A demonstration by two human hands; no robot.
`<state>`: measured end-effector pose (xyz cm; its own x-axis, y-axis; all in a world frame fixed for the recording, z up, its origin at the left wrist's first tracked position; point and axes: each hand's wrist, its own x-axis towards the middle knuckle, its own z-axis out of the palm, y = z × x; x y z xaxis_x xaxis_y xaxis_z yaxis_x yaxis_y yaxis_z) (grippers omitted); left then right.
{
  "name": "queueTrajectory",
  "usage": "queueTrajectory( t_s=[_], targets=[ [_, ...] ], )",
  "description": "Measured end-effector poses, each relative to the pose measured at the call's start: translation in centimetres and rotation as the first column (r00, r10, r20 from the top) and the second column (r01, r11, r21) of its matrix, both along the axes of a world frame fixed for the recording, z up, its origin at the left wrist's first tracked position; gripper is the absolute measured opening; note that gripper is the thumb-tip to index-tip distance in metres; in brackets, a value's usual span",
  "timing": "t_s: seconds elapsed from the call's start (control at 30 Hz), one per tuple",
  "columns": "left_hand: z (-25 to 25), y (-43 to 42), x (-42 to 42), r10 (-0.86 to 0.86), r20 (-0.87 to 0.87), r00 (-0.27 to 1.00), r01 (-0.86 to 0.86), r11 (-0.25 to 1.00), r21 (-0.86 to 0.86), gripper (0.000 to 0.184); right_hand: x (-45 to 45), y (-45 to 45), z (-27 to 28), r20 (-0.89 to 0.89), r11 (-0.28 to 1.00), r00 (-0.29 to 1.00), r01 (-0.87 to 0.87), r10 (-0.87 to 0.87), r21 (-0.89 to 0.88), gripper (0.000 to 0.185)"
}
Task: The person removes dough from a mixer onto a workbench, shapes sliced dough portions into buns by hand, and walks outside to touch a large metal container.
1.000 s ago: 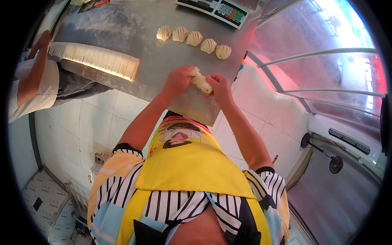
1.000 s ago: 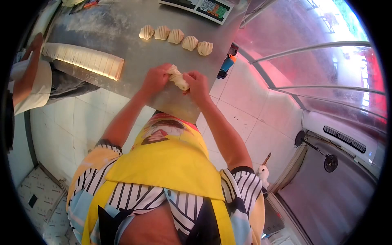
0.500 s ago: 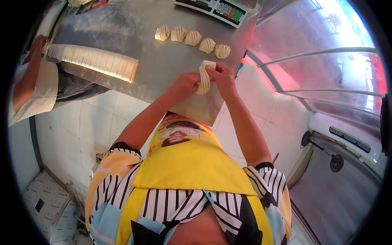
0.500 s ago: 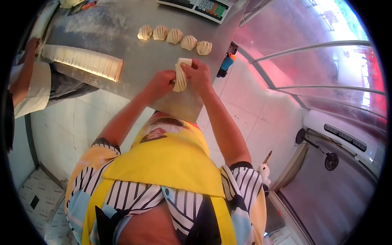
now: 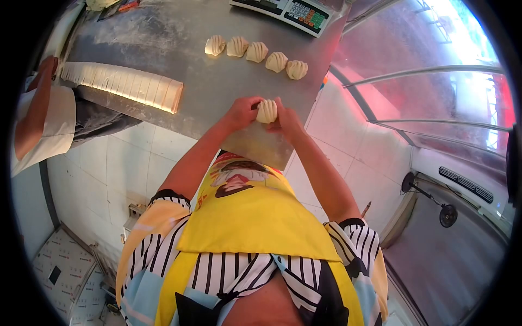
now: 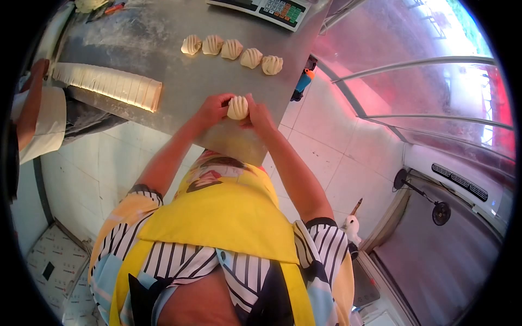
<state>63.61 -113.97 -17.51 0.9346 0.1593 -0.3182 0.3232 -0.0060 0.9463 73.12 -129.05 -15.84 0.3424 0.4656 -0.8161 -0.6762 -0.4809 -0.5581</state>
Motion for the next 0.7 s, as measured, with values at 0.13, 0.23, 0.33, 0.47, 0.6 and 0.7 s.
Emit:
queueTrajectory(
  t_s=[0.13,0.23,0.33,0.47,0.6,0.7],
  targets=[
    [-2.8,0.4,0.2,0.026,-0.007,1.0,-0.026,0.999,-0.026,0.025,-0.5,0.0,-1.9,0.025,0.981,0.996,0.075,-0.081,0.178,0.034],
    [-4.3,0.2,-0.1,-0.004,-0.045,0.999,0.006,0.999,0.045,0.021,0.0,-0.5,-4.1,0.236,0.978,0.967,-0.138,0.098,0.157,0.026],
    [-5.0,-0.1,-0.4,-0.044,-0.126,0.991,0.064,0.984,0.164,0.021,-0.1,-1.3,-5.0,0.572,0.909,0.73,-0.41,0.374,-0.071,0.02],
    [-6.9,-1.4,-0.3,-0.046,0.142,0.989,-0.04,0.835,0.548,0.022,-0.8,-1.8,-5.4,0.449,0.962,0.859,-0.274,0.245,0.001,0.016],
    [-4.7,-0.5,-0.6,0.011,-0.106,0.994,-0.006,0.999,0.041,0.02,-0.3,-1.0,-3.3,0.201,0.994,0.976,-0.098,0.089,0.037,0.021],
    [-3.4,0.1,-0.2,-0.062,-0.249,0.966,-0.002,0.968,-0.251,0.021,-0.2,-0.6,-5.9,0.444,0.971,0.863,-0.216,0.241,-0.106,0.026]
  ],
)
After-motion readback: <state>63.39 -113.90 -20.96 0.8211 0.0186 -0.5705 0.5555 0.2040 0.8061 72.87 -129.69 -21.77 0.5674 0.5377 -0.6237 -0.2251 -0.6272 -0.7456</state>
